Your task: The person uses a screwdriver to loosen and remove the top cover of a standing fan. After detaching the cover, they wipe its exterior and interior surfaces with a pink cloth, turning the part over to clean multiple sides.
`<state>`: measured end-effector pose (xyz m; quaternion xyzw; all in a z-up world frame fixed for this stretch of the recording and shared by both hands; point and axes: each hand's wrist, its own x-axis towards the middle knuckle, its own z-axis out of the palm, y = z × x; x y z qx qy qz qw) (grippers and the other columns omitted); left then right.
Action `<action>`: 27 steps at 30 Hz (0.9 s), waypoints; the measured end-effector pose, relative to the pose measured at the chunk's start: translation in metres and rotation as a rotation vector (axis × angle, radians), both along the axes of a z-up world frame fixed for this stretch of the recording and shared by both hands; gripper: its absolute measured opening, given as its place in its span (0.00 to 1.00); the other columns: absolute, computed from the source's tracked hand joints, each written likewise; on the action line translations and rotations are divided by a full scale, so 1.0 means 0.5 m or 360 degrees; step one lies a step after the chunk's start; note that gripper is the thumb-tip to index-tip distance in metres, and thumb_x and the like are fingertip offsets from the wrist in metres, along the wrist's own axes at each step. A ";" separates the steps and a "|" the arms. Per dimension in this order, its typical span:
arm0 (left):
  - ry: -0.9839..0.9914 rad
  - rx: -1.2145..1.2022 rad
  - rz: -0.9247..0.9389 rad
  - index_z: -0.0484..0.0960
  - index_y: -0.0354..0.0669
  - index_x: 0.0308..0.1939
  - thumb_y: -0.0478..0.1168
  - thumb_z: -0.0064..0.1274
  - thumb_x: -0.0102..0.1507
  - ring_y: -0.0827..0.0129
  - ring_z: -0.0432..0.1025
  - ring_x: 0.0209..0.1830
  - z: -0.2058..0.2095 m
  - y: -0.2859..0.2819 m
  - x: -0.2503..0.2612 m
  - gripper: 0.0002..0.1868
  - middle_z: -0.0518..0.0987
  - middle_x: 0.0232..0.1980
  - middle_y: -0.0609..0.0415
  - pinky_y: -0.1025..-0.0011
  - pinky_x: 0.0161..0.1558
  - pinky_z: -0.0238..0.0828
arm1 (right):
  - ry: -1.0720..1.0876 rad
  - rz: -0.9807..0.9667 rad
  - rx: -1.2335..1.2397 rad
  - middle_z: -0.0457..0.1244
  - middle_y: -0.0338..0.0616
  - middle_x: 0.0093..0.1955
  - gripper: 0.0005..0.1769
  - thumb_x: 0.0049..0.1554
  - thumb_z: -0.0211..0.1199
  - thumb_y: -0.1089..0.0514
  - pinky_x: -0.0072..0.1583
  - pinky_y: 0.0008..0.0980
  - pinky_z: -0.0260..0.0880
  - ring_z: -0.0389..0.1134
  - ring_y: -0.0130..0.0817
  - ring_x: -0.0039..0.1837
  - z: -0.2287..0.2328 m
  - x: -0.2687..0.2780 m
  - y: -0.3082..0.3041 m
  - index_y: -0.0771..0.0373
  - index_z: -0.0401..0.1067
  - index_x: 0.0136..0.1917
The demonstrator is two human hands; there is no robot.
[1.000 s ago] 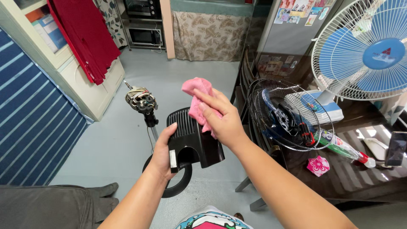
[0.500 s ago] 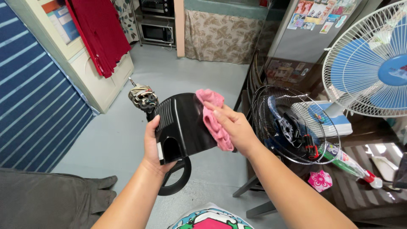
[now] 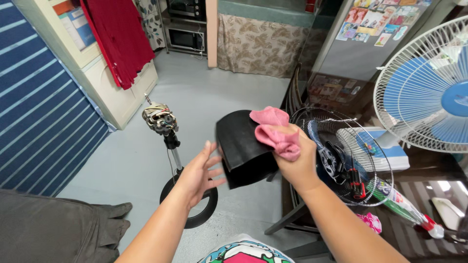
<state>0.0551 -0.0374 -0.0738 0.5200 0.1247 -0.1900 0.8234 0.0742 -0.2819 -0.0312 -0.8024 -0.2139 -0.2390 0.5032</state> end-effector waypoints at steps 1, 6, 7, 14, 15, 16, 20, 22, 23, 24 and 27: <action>0.0046 -0.0040 -0.0048 0.64 0.67 0.72 0.72 0.39 0.61 0.61 0.73 0.62 0.001 -0.003 0.002 0.37 0.75 0.66 0.58 0.49 0.65 0.66 | -0.0185 -0.0032 -0.0170 0.68 0.42 0.54 0.24 0.51 0.65 0.70 0.57 0.26 0.72 0.71 0.31 0.51 0.006 -0.002 -0.002 0.58 0.77 0.61; 0.0150 -0.0178 0.0058 0.76 0.48 0.64 0.66 0.51 0.59 0.62 0.75 0.59 -0.008 -0.044 0.018 0.37 0.82 0.60 0.52 0.55 0.60 0.67 | -0.0288 0.0452 -0.0435 0.65 0.51 0.65 0.19 0.52 0.69 0.56 0.62 0.33 0.71 0.71 0.45 0.63 0.031 -0.031 0.023 0.60 0.78 0.58; 0.0175 -0.0293 0.0153 0.77 0.46 0.64 0.66 0.52 0.59 0.62 0.76 0.59 -0.011 -0.039 0.017 0.37 0.83 0.59 0.51 0.57 0.60 0.69 | -0.0324 0.0623 -0.0454 0.64 0.54 0.67 0.22 0.51 0.71 0.53 0.64 0.36 0.69 0.68 0.48 0.66 0.035 -0.034 0.028 0.61 0.77 0.58; 0.0067 -0.0467 0.0149 0.79 0.43 0.60 0.64 0.53 0.59 0.63 0.79 0.55 -0.062 -0.025 0.010 0.35 0.84 0.58 0.51 0.61 0.59 0.75 | 0.0103 0.0708 -0.0129 0.59 0.53 0.77 0.16 0.64 0.61 0.54 0.67 0.34 0.71 0.66 0.39 0.74 0.039 0.016 0.043 0.64 0.77 0.60; 0.0084 -0.0500 0.0110 0.79 0.43 0.60 0.64 0.53 0.59 0.64 0.79 0.55 -0.071 -0.028 0.006 0.35 0.84 0.57 0.51 0.61 0.59 0.75 | 0.0138 0.0601 -0.0076 0.62 0.52 0.73 0.16 0.63 0.61 0.54 0.66 0.33 0.71 0.68 0.38 0.71 0.041 0.034 0.045 0.65 0.76 0.60; 0.0098 -0.0533 0.0064 0.80 0.44 0.60 0.64 0.52 0.59 0.65 0.79 0.54 -0.078 -0.032 0.006 0.35 0.84 0.57 0.52 0.60 0.58 0.75 | 0.0170 0.0488 -0.0025 0.65 0.52 0.70 0.17 0.62 0.61 0.54 0.65 0.33 0.71 0.69 0.37 0.68 0.044 0.055 0.046 0.65 0.76 0.60; 0.0054 -0.0727 0.0130 0.80 0.41 0.61 0.65 0.53 0.63 0.64 0.77 0.52 -0.096 -0.039 0.006 0.35 0.82 0.56 0.51 0.62 0.57 0.73 | 0.0334 0.0403 0.0108 0.68 0.51 0.65 0.19 0.61 0.62 0.55 0.61 0.33 0.71 0.71 0.38 0.60 0.045 0.084 0.047 0.62 0.73 0.64; 0.0015 -0.0740 0.0242 0.80 0.44 0.60 0.65 0.52 0.61 0.65 0.78 0.53 -0.096 -0.031 0.007 0.35 0.83 0.56 0.53 0.62 0.58 0.75 | 0.0028 0.0445 -0.0105 0.65 0.54 0.68 0.16 0.60 0.63 0.58 0.65 0.35 0.68 0.69 0.43 0.66 0.040 0.065 0.048 0.63 0.75 0.60; -0.0007 -0.0748 0.0299 0.80 0.46 0.60 0.65 0.52 0.59 0.66 0.79 0.54 -0.095 -0.026 0.008 0.34 0.83 0.56 0.53 0.62 0.58 0.76 | -0.0127 0.0465 -0.0213 0.63 0.56 0.70 0.14 0.59 0.64 0.59 0.67 0.36 0.66 0.68 0.45 0.69 0.038 0.050 0.048 0.64 0.76 0.59; -0.0005 -0.0743 0.0303 0.79 0.46 0.60 0.66 0.52 0.59 0.65 0.79 0.54 -0.098 -0.023 0.002 0.35 0.83 0.56 0.53 0.61 0.58 0.76 | -0.0110 0.0510 -0.0244 0.64 0.56 0.71 0.14 0.60 0.64 0.59 0.68 0.36 0.66 0.68 0.46 0.71 0.035 0.031 0.043 0.63 0.76 0.58; -0.0026 -0.0715 0.0284 0.79 0.45 0.59 0.67 0.52 0.59 0.64 0.79 0.53 -0.097 -0.001 -0.004 0.36 0.84 0.55 0.52 0.60 0.56 0.76 | -0.0070 0.0660 -0.0339 0.65 0.54 0.71 0.12 0.59 0.66 0.60 0.70 0.38 0.67 0.68 0.47 0.73 0.050 -0.006 0.027 0.61 0.78 0.56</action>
